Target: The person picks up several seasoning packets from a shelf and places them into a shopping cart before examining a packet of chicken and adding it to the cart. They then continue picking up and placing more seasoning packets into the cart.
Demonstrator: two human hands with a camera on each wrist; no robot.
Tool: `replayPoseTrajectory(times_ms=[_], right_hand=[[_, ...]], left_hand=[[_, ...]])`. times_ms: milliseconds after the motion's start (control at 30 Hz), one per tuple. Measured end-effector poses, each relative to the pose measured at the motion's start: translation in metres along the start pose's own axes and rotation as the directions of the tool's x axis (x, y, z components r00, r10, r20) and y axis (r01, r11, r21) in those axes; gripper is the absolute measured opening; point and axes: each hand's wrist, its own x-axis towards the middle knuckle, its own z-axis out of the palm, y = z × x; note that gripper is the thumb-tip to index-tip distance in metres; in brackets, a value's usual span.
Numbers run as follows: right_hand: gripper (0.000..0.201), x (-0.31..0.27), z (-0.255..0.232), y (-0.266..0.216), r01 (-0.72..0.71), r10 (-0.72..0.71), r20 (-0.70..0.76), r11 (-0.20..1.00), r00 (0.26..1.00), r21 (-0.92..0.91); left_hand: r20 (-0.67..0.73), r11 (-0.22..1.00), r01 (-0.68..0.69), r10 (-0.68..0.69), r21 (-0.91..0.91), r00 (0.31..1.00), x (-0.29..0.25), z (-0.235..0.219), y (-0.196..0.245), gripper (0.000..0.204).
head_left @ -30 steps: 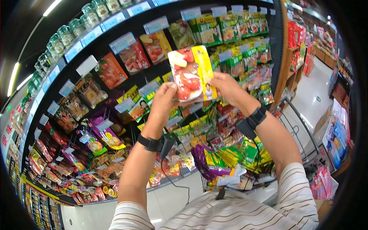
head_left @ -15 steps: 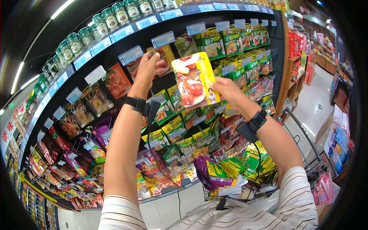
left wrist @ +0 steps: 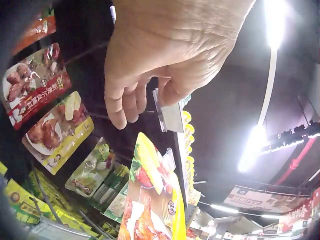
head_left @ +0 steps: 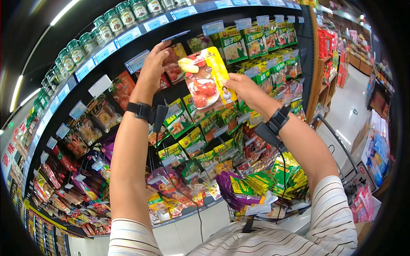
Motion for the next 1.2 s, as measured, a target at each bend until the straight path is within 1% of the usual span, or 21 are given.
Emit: replayPoseTrajectory(times_ms=[100, 233, 333, 433, 533, 633, 733, 833, 933, 1033, 1133, 1200], right_hand=[[0.03, 0.025, 0.004, 0.009, 0.042, -0.044, 0.023, 0.996, 0.999, 0.074], [0.026, 0.045, 0.015, 0.004, 0.087, -0.085, -0.016, 0.985, 0.996, 0.148], [0.029, 0.071, 0.011, 0.01, 0.067, -0.07, 0.023, 0.992, 0.997, 0.11], [0.028, 0.086, 0.013, 0.013, 0.043, -0.047, 0.03, 0.993, 0.998, 0.107], [0.027, 0.093, 0.016, 0.009, 0.052, -0.056, 0.033, 0.99, 0.998, 0.129], [0.027, 0.096, 0.024, 0.006, 0.051, -0.045, -0.039, 0.979, 0.998, 0.197], [0.028, 0.098, 0.023, 0.002, 0.058, -0.055, -0.052, 0.997, 0.997, 0.05], [0.029, 0.101, 0.024, 0.0, 0.047, -0.047, -0.059, 0.999, 0.997, -0.001], [0.03, 0.103, 0.027, -0.001, 0.033, -0.032, -0.065, 0.999, 0.997, 0.017], [0.031, 0.111, 0.027, 0.001, 0.034, -0.038, -0.071, 0.998, 0.997, -0.055], [0.028, 0.118, 0.028, 0.007, 0.039, -0.042, -0.073, 0.998, 0.996, -0.039], [0.026, 0.131, 0.028, 0.014, 0.031, -0.034, -0.073, 0.999, 0.997, -0.031]], left_hand=[[0.007, 0.998, -0.015, 0.014, 0.067, 1.0, 0.001, -0.002, 0.005, 0.053], [-0.003, 0.983, -0.012, 0.013, 0.182, 1.0, 0.002, 0.002, 0.013, 0.054], [0.007, 0.979, -0.032, 0.031, 0.202, 1.0, -0.004, 0.01, 0.021, 0.053], [-0.005, 0.969, -0.04, 0.043, 0.243, 0.999, -0.009, 0.015, 0.026, 0.052], [-0.008, 0.918, -0.177, 0.192, 0.356, 0.981, 0.002, 0.008, 0.014, 0.05], [-0.029, 0.891, -0.217, 0.249, 0.398, 0.968, 0.007, 0.008, 0.006, 0.048], [-0.022, 0.836, -0.256, 0.304, 0.486, 0.952, 0.014, 0.005, -0.002, 0.046], [-0.067, 0.811, -0.183, 0.263, 0.556, 0.962, 0.009, 0.011, 0.001, 0.048], [-0.025, 0.719, -0.229, 0.324, 0.656, 0.946, 0.013, 0.006, -0.006, 0.048], [-0.002, 0.758, -0.235, 0.298, 0.609, 0.955, 0.016, 0.002, -0.009, 0.049], [0.0, 0.756, -0.259, 0.324, 0.601, 0.946, 0.016, 0.002, -0.013, 0.05], [0.006, 0.781, -0.244, 0.294, 0.575, 0.956, 0.017, 0.0, -0.013, 0.049]])
